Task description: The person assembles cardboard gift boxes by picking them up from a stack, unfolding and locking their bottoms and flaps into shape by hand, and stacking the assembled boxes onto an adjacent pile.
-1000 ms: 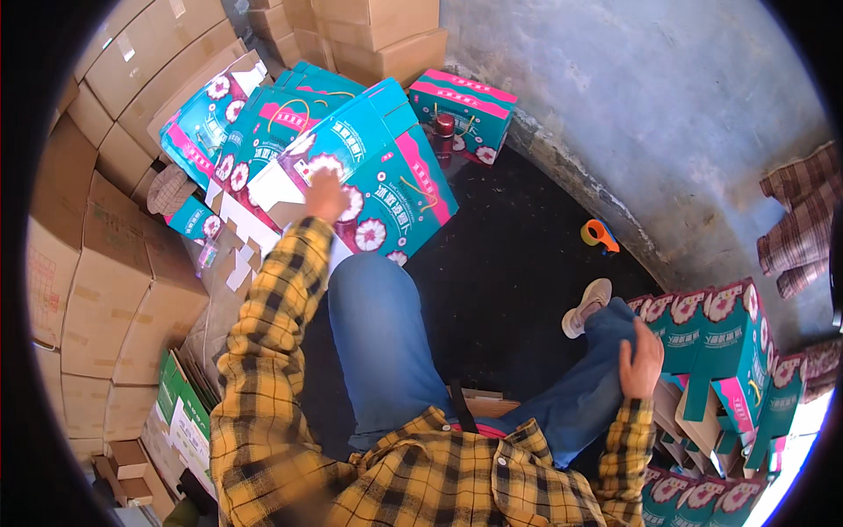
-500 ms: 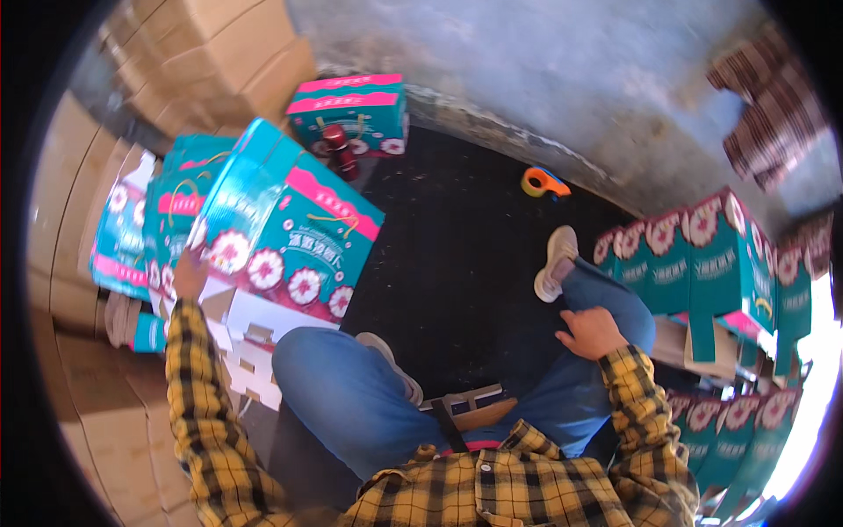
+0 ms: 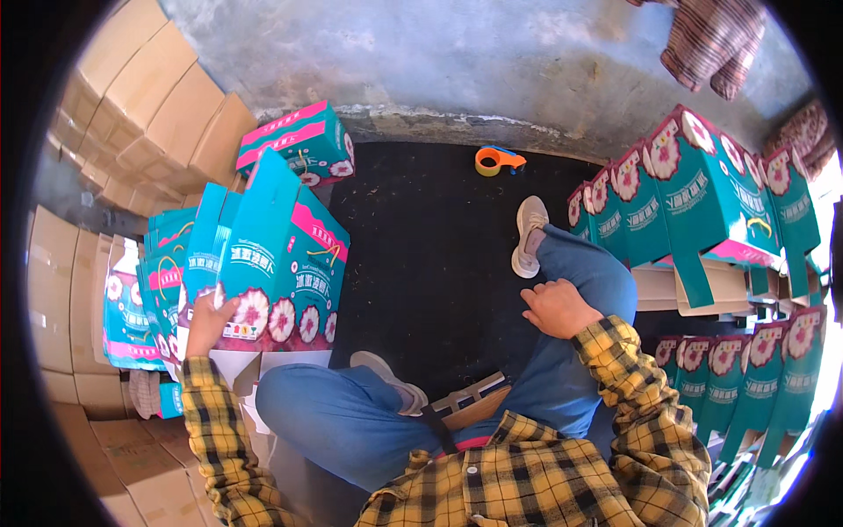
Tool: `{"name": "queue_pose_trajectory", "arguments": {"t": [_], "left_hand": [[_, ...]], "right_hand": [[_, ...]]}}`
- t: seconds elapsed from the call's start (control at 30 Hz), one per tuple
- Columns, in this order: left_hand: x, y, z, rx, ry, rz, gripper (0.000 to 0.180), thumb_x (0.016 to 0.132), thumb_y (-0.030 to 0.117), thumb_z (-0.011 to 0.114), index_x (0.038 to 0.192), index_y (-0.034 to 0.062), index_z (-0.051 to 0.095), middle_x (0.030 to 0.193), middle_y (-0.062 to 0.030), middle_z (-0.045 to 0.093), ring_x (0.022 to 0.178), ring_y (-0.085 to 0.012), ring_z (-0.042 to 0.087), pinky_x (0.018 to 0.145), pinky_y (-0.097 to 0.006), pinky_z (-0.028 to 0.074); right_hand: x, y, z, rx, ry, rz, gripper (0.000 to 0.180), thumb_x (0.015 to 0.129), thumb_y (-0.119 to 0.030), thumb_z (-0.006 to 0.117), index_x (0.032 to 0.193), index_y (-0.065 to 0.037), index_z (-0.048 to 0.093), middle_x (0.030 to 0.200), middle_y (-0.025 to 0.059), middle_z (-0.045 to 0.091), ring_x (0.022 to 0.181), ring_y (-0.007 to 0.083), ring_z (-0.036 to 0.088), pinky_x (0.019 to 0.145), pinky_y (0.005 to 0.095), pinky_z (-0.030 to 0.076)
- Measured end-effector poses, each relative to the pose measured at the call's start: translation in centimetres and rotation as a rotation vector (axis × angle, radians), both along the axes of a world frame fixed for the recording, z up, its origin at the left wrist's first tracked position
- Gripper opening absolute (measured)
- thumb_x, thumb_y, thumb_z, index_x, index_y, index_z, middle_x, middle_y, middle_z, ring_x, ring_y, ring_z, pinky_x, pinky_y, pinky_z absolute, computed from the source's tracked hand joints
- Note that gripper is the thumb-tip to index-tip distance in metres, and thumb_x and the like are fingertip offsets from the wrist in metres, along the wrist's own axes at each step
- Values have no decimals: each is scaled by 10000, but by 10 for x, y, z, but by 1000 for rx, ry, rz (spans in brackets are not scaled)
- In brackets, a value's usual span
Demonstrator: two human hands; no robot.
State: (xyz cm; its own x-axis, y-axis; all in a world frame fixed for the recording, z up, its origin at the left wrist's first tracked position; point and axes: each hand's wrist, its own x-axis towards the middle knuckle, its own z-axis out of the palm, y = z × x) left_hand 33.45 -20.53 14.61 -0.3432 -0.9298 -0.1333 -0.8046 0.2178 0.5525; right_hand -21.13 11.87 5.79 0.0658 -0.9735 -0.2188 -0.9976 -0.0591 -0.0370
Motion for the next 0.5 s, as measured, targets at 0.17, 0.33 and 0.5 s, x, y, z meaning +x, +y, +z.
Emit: {"name": "queue_pose_trajectory", "arguments": {"t": [0.17, 0.33, 0.5], "left_hand": [[-70, 26, 28, -106, -61, -135, 265, 929, 219, 692, 1040, -21, 705, 816, -192, 705, 700, -274, 641, 708, -403, 490], [-123, 57, 74, -173, 216, -82, 251, 949, 221, 694, 975, -29, 699, 774, -39, 692, 706, -95, 577, 652, -304, 465], [-170, 86, 69, -213, 645, 116, 256, 967, 214, 706, 1084, -12, 680, 970, -17, 684, 870, -94, 589, 799, -276, 480]], "right_hand": [[-10, 9, -8, -19, -9, 9, 268, 911, -338, 685, 966, -78, 648, 891, 105, 698, 852, 271, 703, 755, 426, 510], [-15, 15, -8, -77, -23, 20, 256, 911, -320, 685, 972, -74, 647, 874, 105, 688, 848, 272, 703, 737, 423, 514], [-13, 14, 10, -310, -234, -51, 273, 918, -293, 694, 1071, -69, 662, 894, 126, 679, 866, 326, 693, 769, 426, 532]]}}
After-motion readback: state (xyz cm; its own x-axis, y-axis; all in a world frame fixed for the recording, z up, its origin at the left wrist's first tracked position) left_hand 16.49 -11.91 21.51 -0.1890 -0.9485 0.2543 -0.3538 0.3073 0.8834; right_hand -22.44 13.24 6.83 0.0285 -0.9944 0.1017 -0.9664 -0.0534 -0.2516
